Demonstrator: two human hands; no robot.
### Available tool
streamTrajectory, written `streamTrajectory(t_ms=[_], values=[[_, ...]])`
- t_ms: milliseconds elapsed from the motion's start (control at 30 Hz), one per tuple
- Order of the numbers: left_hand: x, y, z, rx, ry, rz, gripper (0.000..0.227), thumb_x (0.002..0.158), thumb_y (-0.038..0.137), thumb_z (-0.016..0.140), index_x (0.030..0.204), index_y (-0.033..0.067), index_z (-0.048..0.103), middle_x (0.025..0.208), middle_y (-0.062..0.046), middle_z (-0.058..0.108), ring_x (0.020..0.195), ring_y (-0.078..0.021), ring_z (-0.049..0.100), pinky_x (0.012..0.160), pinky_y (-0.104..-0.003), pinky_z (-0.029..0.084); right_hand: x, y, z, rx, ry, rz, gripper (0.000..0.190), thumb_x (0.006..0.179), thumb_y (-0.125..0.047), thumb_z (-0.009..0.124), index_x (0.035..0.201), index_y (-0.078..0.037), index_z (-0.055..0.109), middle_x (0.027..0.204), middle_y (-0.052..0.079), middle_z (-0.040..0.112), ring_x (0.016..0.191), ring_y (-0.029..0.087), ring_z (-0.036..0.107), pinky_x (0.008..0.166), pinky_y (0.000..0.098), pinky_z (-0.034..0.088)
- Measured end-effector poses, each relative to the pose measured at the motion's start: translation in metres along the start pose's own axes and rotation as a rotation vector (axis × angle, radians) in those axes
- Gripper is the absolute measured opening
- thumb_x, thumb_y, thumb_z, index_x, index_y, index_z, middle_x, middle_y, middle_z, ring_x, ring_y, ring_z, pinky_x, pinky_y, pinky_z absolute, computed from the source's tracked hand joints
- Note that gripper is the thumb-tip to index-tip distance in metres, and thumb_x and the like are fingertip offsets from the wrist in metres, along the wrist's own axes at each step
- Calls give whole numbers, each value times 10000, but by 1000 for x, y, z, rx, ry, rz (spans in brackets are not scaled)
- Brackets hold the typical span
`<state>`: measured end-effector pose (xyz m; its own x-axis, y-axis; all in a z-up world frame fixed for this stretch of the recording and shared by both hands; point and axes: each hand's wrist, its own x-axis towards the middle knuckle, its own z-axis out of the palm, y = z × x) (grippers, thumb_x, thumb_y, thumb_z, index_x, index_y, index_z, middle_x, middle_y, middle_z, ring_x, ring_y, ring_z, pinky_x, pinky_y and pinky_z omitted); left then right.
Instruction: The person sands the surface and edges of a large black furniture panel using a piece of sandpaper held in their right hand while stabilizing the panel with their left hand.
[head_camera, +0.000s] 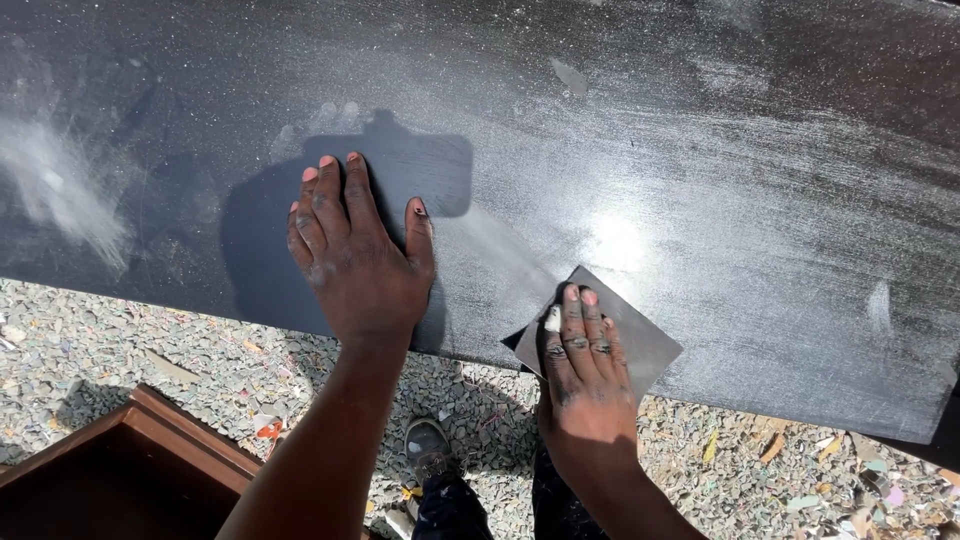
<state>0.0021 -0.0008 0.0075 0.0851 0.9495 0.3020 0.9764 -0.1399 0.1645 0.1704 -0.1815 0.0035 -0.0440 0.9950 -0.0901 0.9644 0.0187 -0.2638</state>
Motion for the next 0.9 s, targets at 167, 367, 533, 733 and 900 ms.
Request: streamTrajectory(t_ms=[167, 367, 533, 733, 900], values=[[-1, 1, -1, -11, 2, 0, 613, 1094, 489, 425, 1508, 46, 516, 1528, -186, 516, 1437, -393, 457, 1167, -578, 357, 67, 0, 0, -117, -36, -129, 655, 1049, -323, 369, 1629, -97, 166, 1729, 100, 31, 1602, 267, 9, 1303, 447, 14], [1, 0, 2, 1, -11, -10, 627, 1093, 499, 427, 1523, 50, 502, 1546, -187, 506, 1453, -388, 448, 1178, -579, 356, 14, 2, -2, -32, 4, 117, 623, 1026, -277, 439, 1601, -101, 278, 1718, 136, 149, 1606, 303, 92, 1281, 488, 188], [0, 0, 2, -16, 15, -13, 599, 1099, 466, 400, 1513, 48, 513, 1533, -184, 515, 1444, -388, 456, 1169, -577, 362, 92, -10, -20, 157, 49, -124, 554, 1119, -368, 321, 1542, -19, 406, 1689, 173, 192, 1584, 327, 77, 1298, 476, 91], [2, -1, 5, 13, 62, -3, 545, 1051, 442, 535, 1433, 57, 588, 1405, -181, 528, 1377, -370, 480, 1152, -541, 351, 34, 8, -13, 3, -76, 100, 676, 972, -550, 506, 1543, -197, 429, 1701, 54, 284, 1550, 289, 257, 1163, 509, 335], [-1, -1, 2, 1, 24, -12, 506, 1085, 404, 492, 1464, 78, 572, 1425, -164, 535, 1391, -359, 483, 1173, -527, 338, 97, -23, 4, 68, -111, -72, 680, 1071, -527, 313, 1500, -18, 451, 1692, 253, 171, 1556, 450, 142, 1203, 591, 168]])
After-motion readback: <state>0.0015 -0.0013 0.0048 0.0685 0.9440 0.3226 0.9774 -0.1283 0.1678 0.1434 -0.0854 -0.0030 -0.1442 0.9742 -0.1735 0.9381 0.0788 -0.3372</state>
